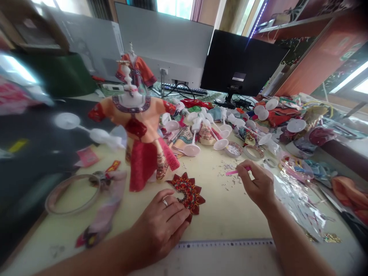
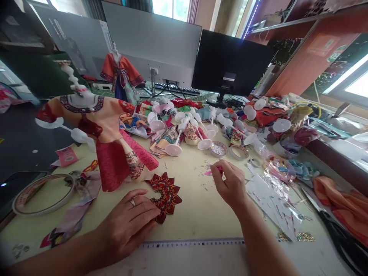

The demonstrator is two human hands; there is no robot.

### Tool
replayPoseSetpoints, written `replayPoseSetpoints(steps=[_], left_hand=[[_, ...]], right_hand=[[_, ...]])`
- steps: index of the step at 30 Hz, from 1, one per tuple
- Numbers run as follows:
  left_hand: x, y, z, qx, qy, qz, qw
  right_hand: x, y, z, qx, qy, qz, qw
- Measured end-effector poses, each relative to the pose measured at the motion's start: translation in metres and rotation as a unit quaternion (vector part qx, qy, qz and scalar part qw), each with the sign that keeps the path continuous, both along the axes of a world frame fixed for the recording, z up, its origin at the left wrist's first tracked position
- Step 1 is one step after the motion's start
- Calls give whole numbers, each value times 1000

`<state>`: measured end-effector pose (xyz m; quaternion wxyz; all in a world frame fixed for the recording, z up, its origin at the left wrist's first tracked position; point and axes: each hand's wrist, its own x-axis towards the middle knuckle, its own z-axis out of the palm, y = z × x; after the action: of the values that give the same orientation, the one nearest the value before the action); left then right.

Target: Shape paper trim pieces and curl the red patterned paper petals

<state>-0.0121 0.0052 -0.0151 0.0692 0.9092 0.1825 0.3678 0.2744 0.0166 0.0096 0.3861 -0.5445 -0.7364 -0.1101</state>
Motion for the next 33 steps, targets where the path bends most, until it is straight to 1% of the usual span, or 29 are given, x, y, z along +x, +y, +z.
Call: replayPoseSetpoints(steps=[7, 11, 22, 27, 33], left_hand=[[1, 0, -8, -7, 11, -17, 1000], [1, 1, -9, -13, 20, -19, 1000], [-1, 4, -9, -26, 16, -18, 999], [-2, 4, -9, -32, 20, -14, 999], [-4, 7, -9, -28, 20, -9, 999]], right_hand=[[-1, -3, 2, -24, -9, 24, 999], [0, -3, 2, -44, -10, 37, 998], [3, 2, -2, -49, -18, 21, 998], [3, 2, -5, -42, -13, 12, 999], [2, -1, -3, -28, 2, 1, 1000]])
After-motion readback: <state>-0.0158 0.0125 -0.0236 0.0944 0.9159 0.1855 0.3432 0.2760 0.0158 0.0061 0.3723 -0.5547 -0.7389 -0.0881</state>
